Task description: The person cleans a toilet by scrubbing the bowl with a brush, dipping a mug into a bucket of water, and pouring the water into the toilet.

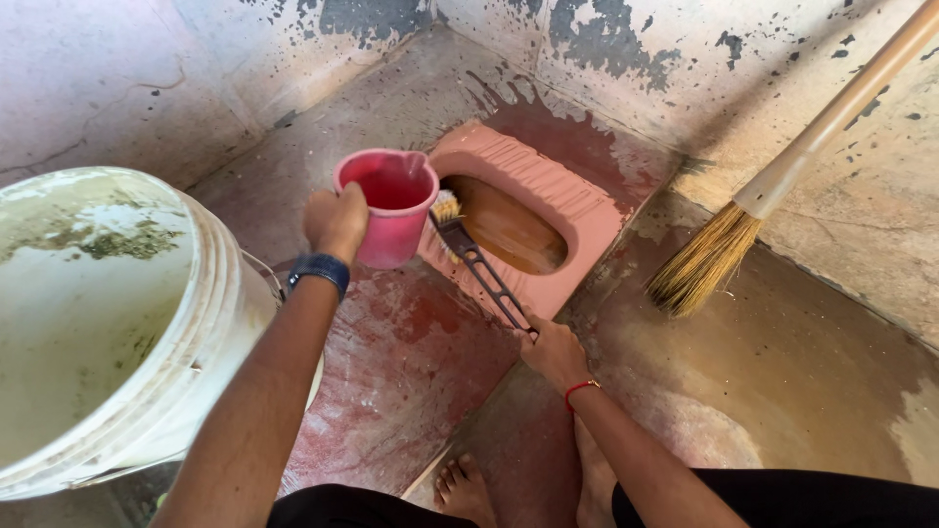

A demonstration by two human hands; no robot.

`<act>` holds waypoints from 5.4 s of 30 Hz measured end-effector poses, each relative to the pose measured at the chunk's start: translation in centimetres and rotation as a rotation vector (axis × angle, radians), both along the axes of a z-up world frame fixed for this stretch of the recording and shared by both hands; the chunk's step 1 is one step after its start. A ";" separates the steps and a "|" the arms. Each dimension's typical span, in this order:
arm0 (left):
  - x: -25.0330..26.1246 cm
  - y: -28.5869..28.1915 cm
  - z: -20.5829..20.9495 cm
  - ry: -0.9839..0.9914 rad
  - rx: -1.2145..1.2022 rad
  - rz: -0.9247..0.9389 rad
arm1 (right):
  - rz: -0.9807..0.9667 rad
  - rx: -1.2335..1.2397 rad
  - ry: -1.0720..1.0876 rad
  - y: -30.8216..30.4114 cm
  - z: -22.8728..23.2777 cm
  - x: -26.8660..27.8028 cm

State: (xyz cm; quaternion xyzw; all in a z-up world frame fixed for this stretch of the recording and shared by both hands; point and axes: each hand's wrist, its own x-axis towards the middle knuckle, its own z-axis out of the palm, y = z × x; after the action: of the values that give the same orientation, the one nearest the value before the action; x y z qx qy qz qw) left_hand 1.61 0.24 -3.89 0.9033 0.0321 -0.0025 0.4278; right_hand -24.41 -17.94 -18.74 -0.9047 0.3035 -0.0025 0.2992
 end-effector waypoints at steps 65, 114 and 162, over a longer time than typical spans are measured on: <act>1.5 -0.2 1.1 0.011 -0.114 0.214 | 0.007 0.016 -0.015 1.4 -2.6 5.2; 1.4 -0.6 1.8 0.015 -0.145 0.185 | 0.107 0.103 -0.109 1.3 -3.9 3.1; 2.0 -0.2 0.8 0.052 -0.026 0.083 | 0.043 0.069 0.285 0.0 -3.0 -0.1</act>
State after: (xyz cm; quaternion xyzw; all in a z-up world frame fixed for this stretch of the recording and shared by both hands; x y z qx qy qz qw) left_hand 3.58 0.00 -3.06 0.8951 0.0808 -0.0085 0.4385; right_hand -24.48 -17.91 -21.72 -0.8914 0.3231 0.1428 0.2838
